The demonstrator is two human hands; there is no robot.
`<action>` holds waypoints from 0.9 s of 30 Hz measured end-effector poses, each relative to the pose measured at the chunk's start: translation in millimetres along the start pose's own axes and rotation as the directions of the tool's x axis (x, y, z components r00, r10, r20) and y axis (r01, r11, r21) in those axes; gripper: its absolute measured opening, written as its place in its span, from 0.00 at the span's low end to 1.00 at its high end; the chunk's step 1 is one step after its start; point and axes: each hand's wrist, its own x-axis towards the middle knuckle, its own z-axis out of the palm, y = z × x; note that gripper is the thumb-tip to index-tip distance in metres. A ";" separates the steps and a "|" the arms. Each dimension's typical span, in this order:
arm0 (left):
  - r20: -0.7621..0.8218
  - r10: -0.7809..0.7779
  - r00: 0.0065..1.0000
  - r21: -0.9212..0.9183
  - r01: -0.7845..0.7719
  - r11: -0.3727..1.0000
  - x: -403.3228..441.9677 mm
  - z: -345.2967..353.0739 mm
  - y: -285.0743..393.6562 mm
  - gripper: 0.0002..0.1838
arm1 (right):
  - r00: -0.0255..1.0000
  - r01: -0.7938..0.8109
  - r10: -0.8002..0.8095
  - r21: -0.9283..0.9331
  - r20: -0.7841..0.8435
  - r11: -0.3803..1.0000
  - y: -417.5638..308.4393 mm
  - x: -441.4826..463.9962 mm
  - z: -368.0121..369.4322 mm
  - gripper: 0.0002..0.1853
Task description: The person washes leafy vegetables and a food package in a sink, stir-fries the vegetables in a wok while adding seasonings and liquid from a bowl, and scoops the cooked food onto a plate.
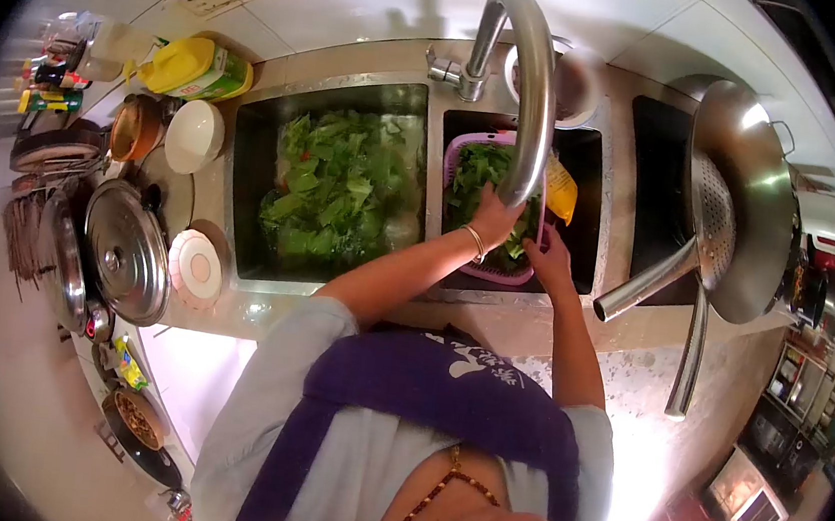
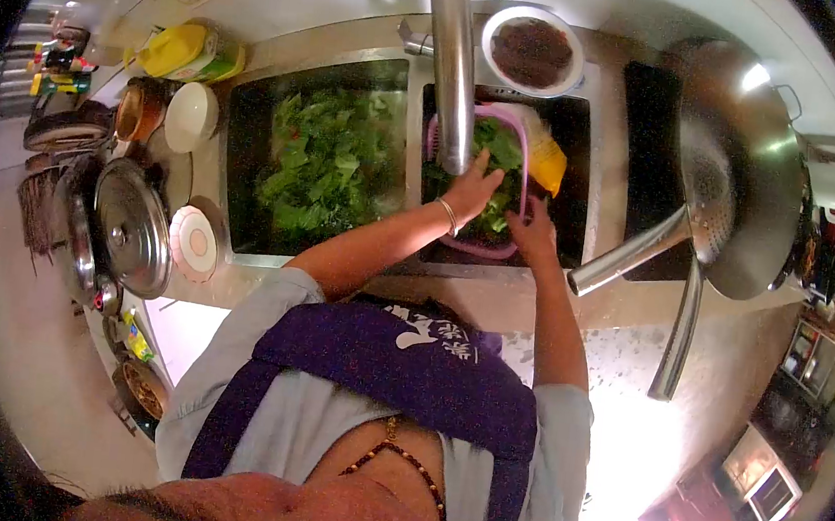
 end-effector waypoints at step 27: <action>0.321 0.353 0.879 0.428 -0.467 0.773 -129.1 -28.3 39.1 0.32 | 0.942 -0.259 0.152 0.361 0.298 0.896 21.1 16.0 2.7 0.12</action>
